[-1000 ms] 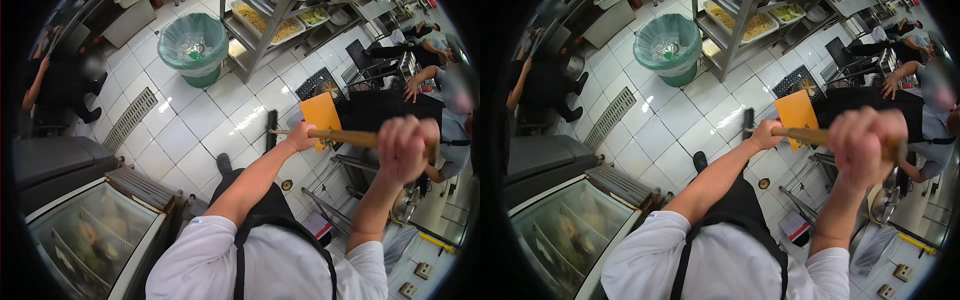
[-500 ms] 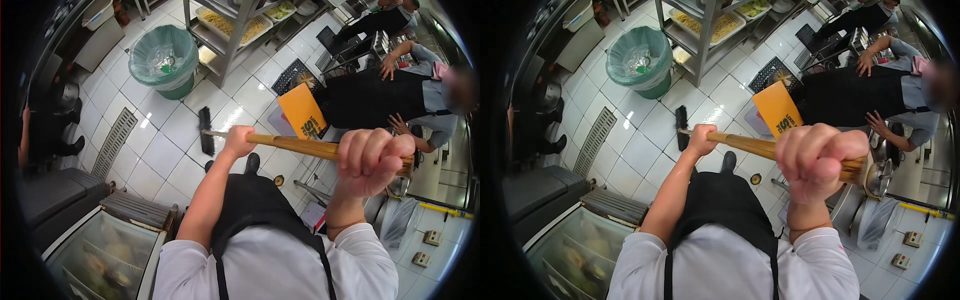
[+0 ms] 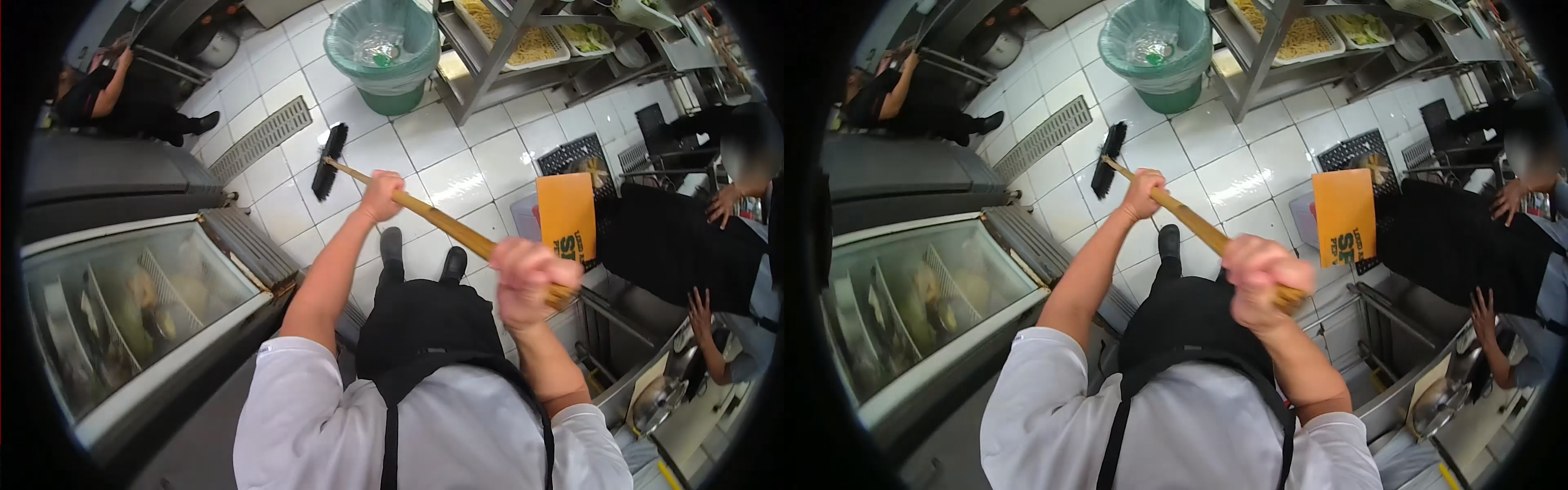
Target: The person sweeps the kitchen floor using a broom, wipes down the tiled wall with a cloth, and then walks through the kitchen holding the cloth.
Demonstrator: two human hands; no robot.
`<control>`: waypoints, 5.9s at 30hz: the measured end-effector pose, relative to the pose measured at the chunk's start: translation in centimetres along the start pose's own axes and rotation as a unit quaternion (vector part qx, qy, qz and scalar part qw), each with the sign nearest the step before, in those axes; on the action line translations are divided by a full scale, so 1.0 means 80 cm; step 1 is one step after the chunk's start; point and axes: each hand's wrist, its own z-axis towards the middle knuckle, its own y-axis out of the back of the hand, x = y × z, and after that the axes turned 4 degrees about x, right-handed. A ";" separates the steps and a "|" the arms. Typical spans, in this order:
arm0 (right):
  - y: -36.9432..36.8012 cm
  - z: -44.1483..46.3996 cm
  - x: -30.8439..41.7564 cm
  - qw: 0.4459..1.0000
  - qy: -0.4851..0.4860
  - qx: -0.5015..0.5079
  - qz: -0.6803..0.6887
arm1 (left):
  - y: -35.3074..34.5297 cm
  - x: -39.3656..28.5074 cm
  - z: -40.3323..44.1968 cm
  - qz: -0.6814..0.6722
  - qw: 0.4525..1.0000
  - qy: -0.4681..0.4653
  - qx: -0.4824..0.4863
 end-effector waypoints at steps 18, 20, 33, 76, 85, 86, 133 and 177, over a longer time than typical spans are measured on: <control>-0.021 0.229 0.305 0.837 -0.093 0.526 0.116 | 0.017 -0.356 -0.016 -0.163 0.959 -0.024 -0.231; -0.080 0.204 0.283 0.872 -0.118 0.470 0.075 | 0.016 -0.343 -0.038 -0.176 0.957 -0.008 -0.230; -0.255 -0.048 0.061 0.848 -0.014 0.515 0.126 | 0.087 -0.062 -0.279 -0.044 0.932 0.166 -0.319; -0.242 0.019 0.100 0.884 -0.070 0.443 0.133 | 0.095 -0.141 -0.203 -0.067 0.873 0.228 -0.426; -0.254 0.061 0.159 0.947 -0.042 0.318 -0.012 | 0.030 -0.253 -0.099 -0.242 0.914 0.095 -0.311; -0.263 0.054 0.149 0.961 -0.060 0.267 -0.048 | 0.023 -0.240 -0.092 -0.243 0.920 0.078 -0.299; -0.239 0.323 -0.099 0.952 0.006 0.307 -0.002 | 0.201 0.055 0.150 -0.100 0.959 0.028 -0.262; -0.606 0.350 -0.305 0.751 -0.310 0.532 0.239 | 0.396 0.153 -0.162 0.009 0.794 0.325 -0.514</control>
